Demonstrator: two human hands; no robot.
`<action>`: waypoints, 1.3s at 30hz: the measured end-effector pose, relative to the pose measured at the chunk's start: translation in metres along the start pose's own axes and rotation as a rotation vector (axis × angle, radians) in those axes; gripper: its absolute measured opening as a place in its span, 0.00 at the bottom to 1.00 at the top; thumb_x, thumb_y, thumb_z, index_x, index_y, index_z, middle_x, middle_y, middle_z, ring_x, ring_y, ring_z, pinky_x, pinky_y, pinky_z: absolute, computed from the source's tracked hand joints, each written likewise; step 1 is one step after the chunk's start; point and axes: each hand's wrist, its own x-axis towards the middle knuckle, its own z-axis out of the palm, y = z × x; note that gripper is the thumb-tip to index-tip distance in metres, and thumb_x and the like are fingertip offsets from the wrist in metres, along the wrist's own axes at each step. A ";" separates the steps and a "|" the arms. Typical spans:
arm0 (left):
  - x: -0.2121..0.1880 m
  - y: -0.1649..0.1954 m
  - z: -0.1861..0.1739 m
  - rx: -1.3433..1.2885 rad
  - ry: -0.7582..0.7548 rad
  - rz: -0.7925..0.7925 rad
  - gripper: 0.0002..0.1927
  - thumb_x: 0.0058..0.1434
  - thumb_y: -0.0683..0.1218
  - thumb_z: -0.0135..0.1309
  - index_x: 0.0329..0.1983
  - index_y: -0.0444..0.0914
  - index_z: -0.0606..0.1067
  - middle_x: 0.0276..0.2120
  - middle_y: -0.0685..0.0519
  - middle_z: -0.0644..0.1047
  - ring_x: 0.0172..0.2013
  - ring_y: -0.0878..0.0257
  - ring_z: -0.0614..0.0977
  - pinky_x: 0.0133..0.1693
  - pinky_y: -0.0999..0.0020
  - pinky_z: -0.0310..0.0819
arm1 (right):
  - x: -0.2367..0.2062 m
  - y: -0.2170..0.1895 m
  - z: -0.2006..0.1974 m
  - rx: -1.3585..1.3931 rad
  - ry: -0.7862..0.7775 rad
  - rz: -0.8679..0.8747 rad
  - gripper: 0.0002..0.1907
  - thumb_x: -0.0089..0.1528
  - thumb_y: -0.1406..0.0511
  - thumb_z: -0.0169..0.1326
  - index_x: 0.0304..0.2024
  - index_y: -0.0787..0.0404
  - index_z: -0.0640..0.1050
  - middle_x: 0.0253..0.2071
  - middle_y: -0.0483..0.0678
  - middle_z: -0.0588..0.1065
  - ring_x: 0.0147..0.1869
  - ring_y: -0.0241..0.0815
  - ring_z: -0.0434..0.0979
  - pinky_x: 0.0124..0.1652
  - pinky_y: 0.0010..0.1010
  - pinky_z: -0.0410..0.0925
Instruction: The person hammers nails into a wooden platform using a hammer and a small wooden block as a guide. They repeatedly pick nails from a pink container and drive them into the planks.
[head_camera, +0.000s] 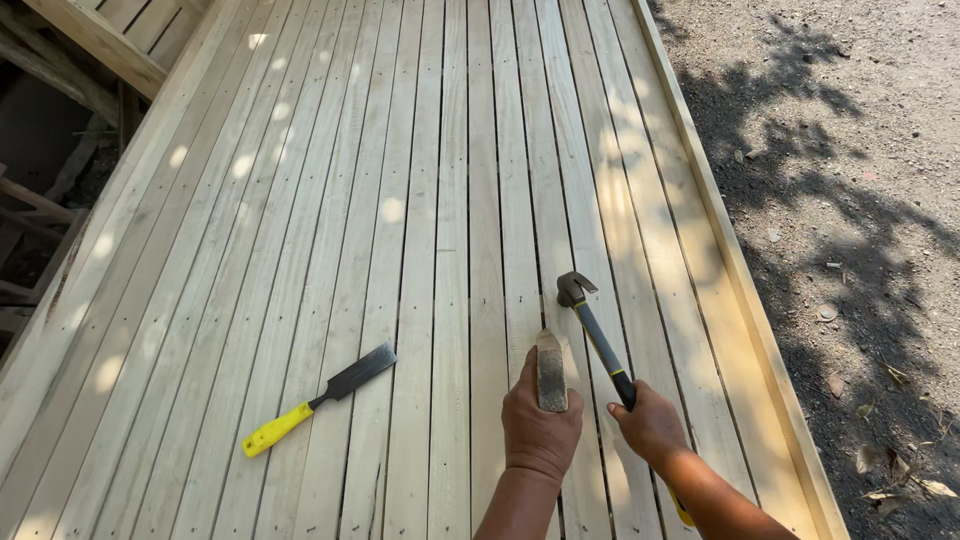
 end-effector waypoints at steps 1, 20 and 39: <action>0.000 0.001 -0.001 -0.008 0.010 0.020 0.32 0.50 0.41 0.51 0.63 0.37 0.71 0.26 0.48 0.80 0.26 0.56 0.83 0.35 0.62 0.82 | 0.009 -0.003 -0.004 0.019 -0.026 0.041 0.20 0.59 0.53 0.64 0.39 0.61 0.74 0.26 0.54 0.75 0.32 0.51 0.76 0.37 0.45 0.69; 0.005 0.004 -0.002 0.018 -0.048 -0.080 0.33 0.51 0.41 0.50 0.64 0.41 0.70 0.29 0.44 0.81 0.29 0.51 0.84 0.38 0.61 0.84 | -0.014 -0.008 -0.001 0.055 -0.155 0.093 0.18 0.62 0.56 0.62 0.41 0.64 0.76 0.30 0.57 0.79 0.35 0.52 0.81 0.40 0.44 0.71; 0.013 0.009 -0.005 0.007 -0.036 -0.038 0.26 0.53 0.42 0.50 0.58 0.41 0.74 0.27 0.45 0.81 0.28 0.52 0.85 0.38 0.61 0.83 | -0.059 0.086 0.040 0.306 -0.395 0.319 0.21 0.58 0.55 0.67 0.44 0.63 0.78 0.27 0.51 0.75 0.29 0.42 0.76 0.32 0.37 0.72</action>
